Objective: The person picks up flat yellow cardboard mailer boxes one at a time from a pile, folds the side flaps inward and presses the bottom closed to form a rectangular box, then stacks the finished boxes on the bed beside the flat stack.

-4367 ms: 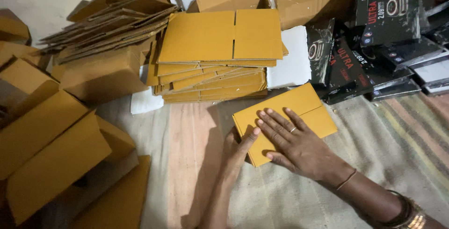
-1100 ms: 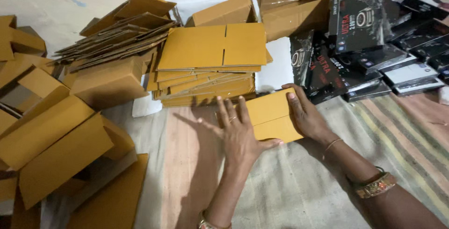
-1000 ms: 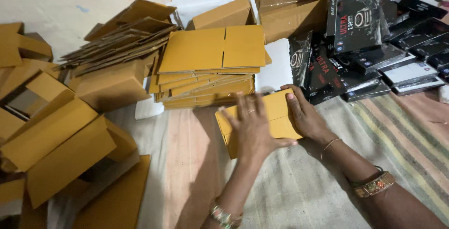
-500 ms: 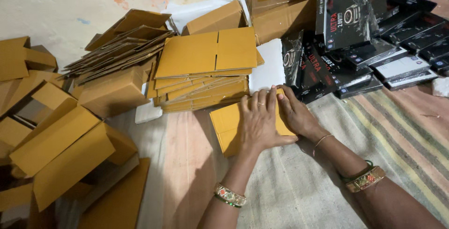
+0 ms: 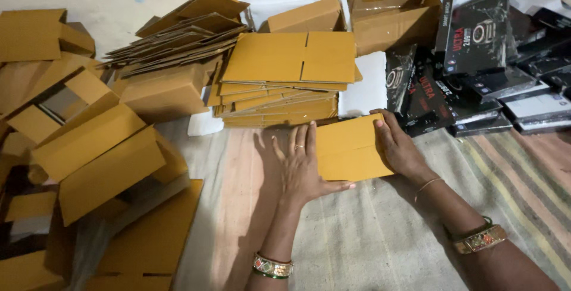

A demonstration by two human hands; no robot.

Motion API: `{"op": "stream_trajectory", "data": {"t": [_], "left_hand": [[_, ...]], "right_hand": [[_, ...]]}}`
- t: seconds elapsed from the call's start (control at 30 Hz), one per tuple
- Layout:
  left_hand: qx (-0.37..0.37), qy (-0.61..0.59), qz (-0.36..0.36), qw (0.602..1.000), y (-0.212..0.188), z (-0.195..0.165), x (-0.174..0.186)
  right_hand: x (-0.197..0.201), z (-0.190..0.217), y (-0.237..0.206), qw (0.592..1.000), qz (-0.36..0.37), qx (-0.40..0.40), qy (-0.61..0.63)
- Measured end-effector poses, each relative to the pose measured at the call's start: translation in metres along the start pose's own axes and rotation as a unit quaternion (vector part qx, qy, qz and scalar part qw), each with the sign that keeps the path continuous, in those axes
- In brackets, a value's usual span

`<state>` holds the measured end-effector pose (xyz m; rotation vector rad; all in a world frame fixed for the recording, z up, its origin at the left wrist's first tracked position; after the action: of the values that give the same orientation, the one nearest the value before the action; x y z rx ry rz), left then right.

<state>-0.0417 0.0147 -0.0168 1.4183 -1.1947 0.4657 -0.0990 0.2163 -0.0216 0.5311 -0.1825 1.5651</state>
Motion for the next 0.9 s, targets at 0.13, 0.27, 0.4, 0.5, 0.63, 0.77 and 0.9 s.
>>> {"op": "stream_trajectory", "data": {"t": [0.13,0.27,0.4,0.5,0.63,0.77,0.9], "left_hand": [[-0.001,0.006,-0.019,1.0,-0.005,0.005,0.01],[0.055,-0.208,-0.093,0.972,-0.01,0.016,0.019],[0.176,-0.345,-0.194,0.901,-0.012,0.038,0.023],[0.176,-0.604,-0.058,0.775,-0.002,0.036,0.001],[0.247,-0.557,0.024,0.793,-0.008,0.046,0.004],[0.139,-0.75,-0.198,0.616,-0.02,0.074,0.089],[-0.102,-0.824,-0.171,0.531,-0.056,0.095,0.177]], "right_hand": [[0.0,0.001,0.002,1.0,0.002,-0.006,0.016],[-0.001,0.005,0.003,0.999,0.003,0.028,0.043],[-0.003,0.012,0.004,0.985,0.028,0.079,0.151],[-0.007,0.008,0.005,0.957,0.068,0.025,0.282],[0.004,0.009,0.004,0.949,0.04,0.024,0.313],[0.003,-0.016,0.0,0.946,0.046,-0.165,0.276],[-0.002,-0.016,-0.002,0.959,0.066,-0.129,0.242]]}}
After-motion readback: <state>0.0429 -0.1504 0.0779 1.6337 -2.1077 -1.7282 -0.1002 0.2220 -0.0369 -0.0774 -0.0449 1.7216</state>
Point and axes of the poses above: each hand's wrist, its own y-axis towards the middle knuckle, its own x-axis out of the back of the hand, z = x × y, the point moved 7 cm from there along y, towards the middle knuckle, and after that the axes turned 1 degree about -x, right-handed, at the moved point
